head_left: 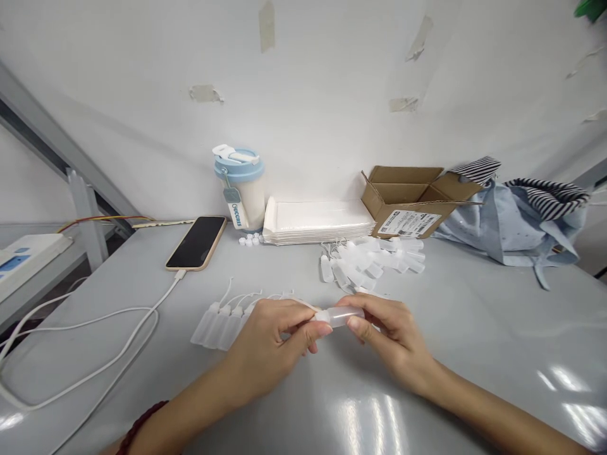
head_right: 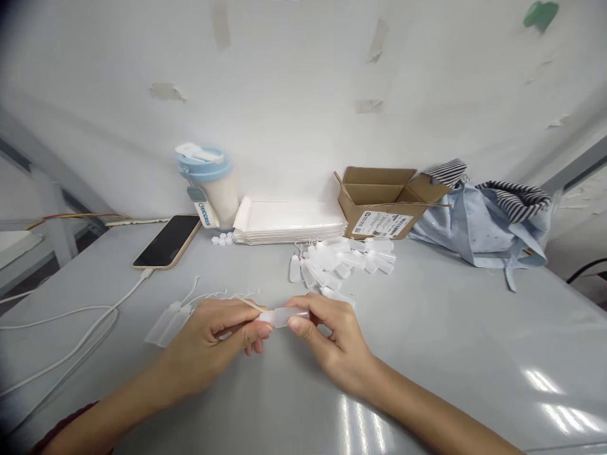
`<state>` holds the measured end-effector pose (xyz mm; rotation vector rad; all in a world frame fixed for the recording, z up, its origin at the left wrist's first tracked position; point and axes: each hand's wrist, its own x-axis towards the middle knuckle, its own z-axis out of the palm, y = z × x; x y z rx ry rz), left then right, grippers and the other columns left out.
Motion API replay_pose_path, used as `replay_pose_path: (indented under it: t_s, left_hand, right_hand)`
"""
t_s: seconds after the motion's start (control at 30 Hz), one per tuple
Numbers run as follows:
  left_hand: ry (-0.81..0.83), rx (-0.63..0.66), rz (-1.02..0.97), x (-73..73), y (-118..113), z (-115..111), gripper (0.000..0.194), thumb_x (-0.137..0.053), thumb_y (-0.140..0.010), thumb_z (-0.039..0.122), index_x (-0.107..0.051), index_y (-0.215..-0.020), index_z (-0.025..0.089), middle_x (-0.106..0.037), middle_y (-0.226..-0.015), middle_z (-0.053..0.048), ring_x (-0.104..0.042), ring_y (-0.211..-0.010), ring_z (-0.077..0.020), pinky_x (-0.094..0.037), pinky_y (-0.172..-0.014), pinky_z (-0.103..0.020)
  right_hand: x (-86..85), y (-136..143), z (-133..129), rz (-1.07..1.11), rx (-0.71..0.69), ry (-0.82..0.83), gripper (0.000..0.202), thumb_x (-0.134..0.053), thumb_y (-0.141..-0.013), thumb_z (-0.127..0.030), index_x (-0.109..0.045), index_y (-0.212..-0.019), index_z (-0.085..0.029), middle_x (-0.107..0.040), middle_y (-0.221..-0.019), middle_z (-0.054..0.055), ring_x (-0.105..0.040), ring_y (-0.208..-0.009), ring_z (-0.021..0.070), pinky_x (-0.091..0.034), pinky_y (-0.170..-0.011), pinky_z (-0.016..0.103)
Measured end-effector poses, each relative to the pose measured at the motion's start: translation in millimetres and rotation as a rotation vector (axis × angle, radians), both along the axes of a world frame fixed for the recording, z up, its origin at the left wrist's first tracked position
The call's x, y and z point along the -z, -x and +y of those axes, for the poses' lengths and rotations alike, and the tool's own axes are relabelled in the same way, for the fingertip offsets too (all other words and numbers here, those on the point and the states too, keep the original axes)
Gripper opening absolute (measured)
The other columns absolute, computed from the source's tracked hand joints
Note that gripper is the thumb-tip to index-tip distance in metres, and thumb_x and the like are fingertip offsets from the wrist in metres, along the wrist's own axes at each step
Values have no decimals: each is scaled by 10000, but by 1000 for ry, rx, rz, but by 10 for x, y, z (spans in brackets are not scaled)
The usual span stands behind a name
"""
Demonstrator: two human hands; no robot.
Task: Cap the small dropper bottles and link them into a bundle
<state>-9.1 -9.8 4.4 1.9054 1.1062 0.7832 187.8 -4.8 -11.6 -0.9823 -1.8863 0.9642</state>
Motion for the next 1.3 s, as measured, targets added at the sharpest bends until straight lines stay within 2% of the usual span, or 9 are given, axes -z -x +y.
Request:
replay_pose_path:
  t_s: [0.13, 0.23, 0.37, 0.47, 0.53, 0.7, 0.9, 1.13, 1.3]
  left_hand:
    - [-98, -4, 121, 20, 6, 49, 296, -485, -893, 266, -651, -666, 176, -610, -595, 14, -548, -568, -117, -410, -578, -227]
    - [-97, -32, 145, 41, 96, 167, 221, -477, -895, 282, -683, -855, 213, -685, -797, -3, -605, -707, -142, -449, -609, -218]
    - [-217, -324, 372, 97, 410, 451, 306, -387, -911, 335, -658, -965, 204, -671, -1044, -38, -613, -925, -181, -501, -673, -230]
    - [-269, -445, 475, 168, 736, 688, 343, -391, -860, 269, -626, -1043, 100, -611, -1157, -151, -536, -1089, -291, -458, -875, -398]
    - [-277, -480, 524, 223, 931, 813, 359, -367, -841, 240, -624, -1041, 91, -591, -1186, -167, -524, -1112, -315, -401, -948, -466]
    - [-283, -428, 585, 374, 1155, 982, 405, -333, -834, 206, -587, -1131, 97, -505, -1324, -147, -480, -1208, -286, -366, -1017, -434]
    - [-299, -359, 611, 479, 1131, 1061, 435, -305, -841, 171, -535, -1207, 120, -463, -1382, -118, -388, -1297, -254, -289, -1069, -465]
    - [-306, -369, 642, 442, 1097, 1035, 421, -308, -841, 205, -555, -1177, 151, -556, -1294, -104, -472, -1221, -260, -323, -1039, -474]
    - [-288, -374, 660, 384, 1089, 991, 362, -398, -791, 256, -633, -1041, 144, -649, -1130, -129, -604, -1015, -278, -443, -916, -395]
  right_hand:
    - [-35, 8, 56, 32, -17, 346, 287, -528, -863, -388, -696, -871, -156, -432, -498, -47, -412, -445, 81, -335, -429, 207]
    - [-52, -4, 115, 45, 89, 374, 307, -551, -847, -404, -704, -919, -148, -471, -525, -36, -432, -460, 84, -374, -454, 222]
    - [0, -105, 263, 57, 348, 78, 338, -562, -840, -384, -675, -1073, -167, -617, -685, 16, -535, -569, 122, -446, -517, 253]
    - [108, -216, 423, -54, 512, -193, 323, -546, -852, -339, -658, -1113, -186, -685, -898, 62, -603, -684, 160, -483, -561, 286]
    - [191, -281, 524, -132, 563, -313, 295, -513, -872, -292, -664, -1100, -181, -681, -1049, 96, -617, -689, 164, -499, -593, 313]
    - [290, -331, 621, -326, 609, -503, 255, -493, -878, -227, -679, -1049, -190, -598, -1229, 146, -514, -500, 109, -489, -526, 330]
    - [226, -175, 443, -407, 464, -779, 311, -523, -845, -128, -582, -1139, -212, -547, -1212, 155, -531, -796, 213, -483, -719, 438]
    - [232, 36, 116, -454, -82, -629, 281, -486, -879, -166, -546, -1153, -148, -565, -1145, 158, -532, -1034, 256, -501, -831, 439]
    - [217, 85, 54, -475, -226, -551, 281, -492, -895, -211, -549, -1159, -132, -571, -1160, 156, -526, -1090, 244, -496, -893, 425]
